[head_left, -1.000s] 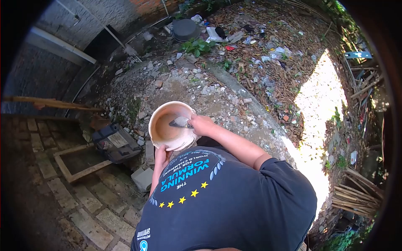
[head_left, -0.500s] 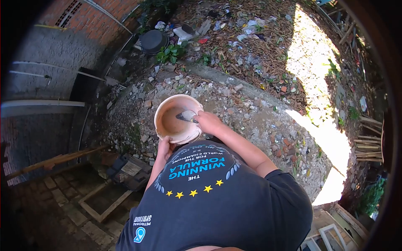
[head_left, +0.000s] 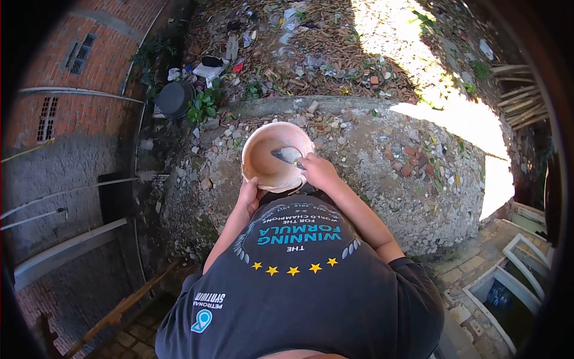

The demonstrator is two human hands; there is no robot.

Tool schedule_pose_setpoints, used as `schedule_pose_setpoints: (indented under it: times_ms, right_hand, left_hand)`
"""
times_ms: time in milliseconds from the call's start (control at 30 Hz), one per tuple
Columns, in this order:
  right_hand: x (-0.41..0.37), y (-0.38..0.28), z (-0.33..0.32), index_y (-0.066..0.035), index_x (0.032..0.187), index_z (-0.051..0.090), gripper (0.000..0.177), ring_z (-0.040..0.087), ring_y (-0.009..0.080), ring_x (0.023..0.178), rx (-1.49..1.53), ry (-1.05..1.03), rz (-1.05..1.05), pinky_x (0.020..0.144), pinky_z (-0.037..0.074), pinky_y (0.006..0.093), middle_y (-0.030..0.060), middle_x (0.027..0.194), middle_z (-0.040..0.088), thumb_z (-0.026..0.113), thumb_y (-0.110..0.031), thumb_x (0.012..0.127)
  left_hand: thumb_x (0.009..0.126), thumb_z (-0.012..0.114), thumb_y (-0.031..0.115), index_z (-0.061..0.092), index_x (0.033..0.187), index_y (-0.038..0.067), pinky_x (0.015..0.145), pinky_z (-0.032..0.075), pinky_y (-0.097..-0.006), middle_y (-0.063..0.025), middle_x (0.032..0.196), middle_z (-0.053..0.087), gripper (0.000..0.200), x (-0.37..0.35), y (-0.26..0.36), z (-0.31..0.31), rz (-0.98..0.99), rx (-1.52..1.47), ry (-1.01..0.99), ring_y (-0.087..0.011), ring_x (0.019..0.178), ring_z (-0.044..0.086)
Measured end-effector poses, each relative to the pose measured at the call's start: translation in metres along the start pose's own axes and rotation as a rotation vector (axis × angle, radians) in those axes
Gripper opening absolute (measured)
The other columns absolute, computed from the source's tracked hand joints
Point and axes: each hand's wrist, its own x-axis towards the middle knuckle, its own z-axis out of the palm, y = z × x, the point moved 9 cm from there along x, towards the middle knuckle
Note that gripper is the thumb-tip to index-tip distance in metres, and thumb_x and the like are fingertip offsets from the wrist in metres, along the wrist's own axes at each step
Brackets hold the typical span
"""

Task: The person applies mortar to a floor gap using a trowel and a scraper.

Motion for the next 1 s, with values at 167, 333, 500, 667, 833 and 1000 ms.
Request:
schedule_pose_setpoints:
  times_ms: [167, 333, 500, 667, 833, 1000]
  right_hand:
    - [0.006, 0.013, -0.012, -0.011, 0.116, 0.064, 0.035, 0.066, 0.0308, 0.098, 0.013, 0.107, 0.171, 0.078, 0.054, 0.0435, 0.0115, 0.103, 0.062, 0.071, -0.018, 0.082]
    - [0.018, 0.009, -0.018, -0.011, 0.118, 0.063, 0.037, 0.066, 0.031, 0.099, 0.021, 0.213, 0.297, 0.079, 0.055, 0.0438, 0.011, 0.105, 0.061, 0.07, -0.017, 0.082]
    - [0.028, -0.003, -0.008, -0.01, 0.12, 0.061, 0.039, 0.065, 0.0312, 0.1, 0.03, 0.288, 0.388, 0.079, 0.055, 0.0438, 0.0115, 0.107, 0.06, 0.069, -0.016, 0.082]
    - [0.03, -0.005, 0.006, -0.008, 0.122, 0.059, 0.04, 0.065, 0.0313, 0.101, 0.08, 0.327, 0.477, 0.08, 0.054, 0.0439, 0.0126, 0.109, 0.059, 0.067, -0.015, 0.083]
    - [0.015, 0.011, 0.001, -0.004, 0.122, 0.058, 0.043, 0.064, 0.0325, 0.102, 0.122, 0.335, 0.631, 0.081, 0.054, 0.0434, 0.0139, 0.113, 0.059, 0.067, -0.019, 0.084]
    - [-0.01, 0.03, -0.009, -0.004, 0.125, 0.059, 0.045, 0.067, 0.0343, 0.093, 0.144, 0.438, 0.723, 0.08, 0.055, 0.0443, 0.0159, 0.111, 0.061, 0.067, -0.023, 0.085]
  left_hand:
    - [0.096, 0.039, 0.007, 0.035, 0.142, 0.003, 0.091, 0.058, -0.0396, -0.0172, 0.129, 0.056, 0.047, 0.037, 0.033, 0.024, -0.055, 0.107, -0.154, -0.029, 0.11, 0.064]
    - [0.093, 0.041, 0.005, 0.031, 0.145, 0.007, 0.083, 0.06, -0.0365, -0.0153, 0.128, 0.056, 0.053, 0.077, 0.066, 0.041, -0.115, 0.215, -0.319, -0.0281, 0.108, 0.065]
    - [0.091, 0.045, 0.009, 0.044, 0.133, 0.002, 0.082, 0.056, -0.0333, -0.0105, 0.117, 0.062, 0.042, 0.104, 0.1, 0.043, -0.063, 0.423, -0.335, -0.0221, 0.098, 0.065]
    - [0.093, 0.045, 0.01, 0.043, 0.134, 0.005, 0.08, 0.057, -0.0335, -0.0097, 0.118, 0.062, 0.042, 0.117, 0.12, 0.069, -0.081, 0.531, -0.415, -0.0214, 0.098, 0.065]
    - [0.093, 0.043, 0.008, 0.037, 0.141, 0.007, 0.085, 0.057, -0.0375, -0.011, 0.123, 0.059, 0.047, 0.12, 0.122, 0.11, -0.082, 0.55, -0.511, -0.0234, 0.104, 0.065]
    - [0.091, 0.042, 0.005, 0.026, 0.15, 0.012, 0.091, 0.057, -0.04, -0.013, 0.136, 0.051, 0.061, 0.111, 0.117, 0.142, -0.12, 0.641, -0.555, -0.0274, 0.11, 0.064]
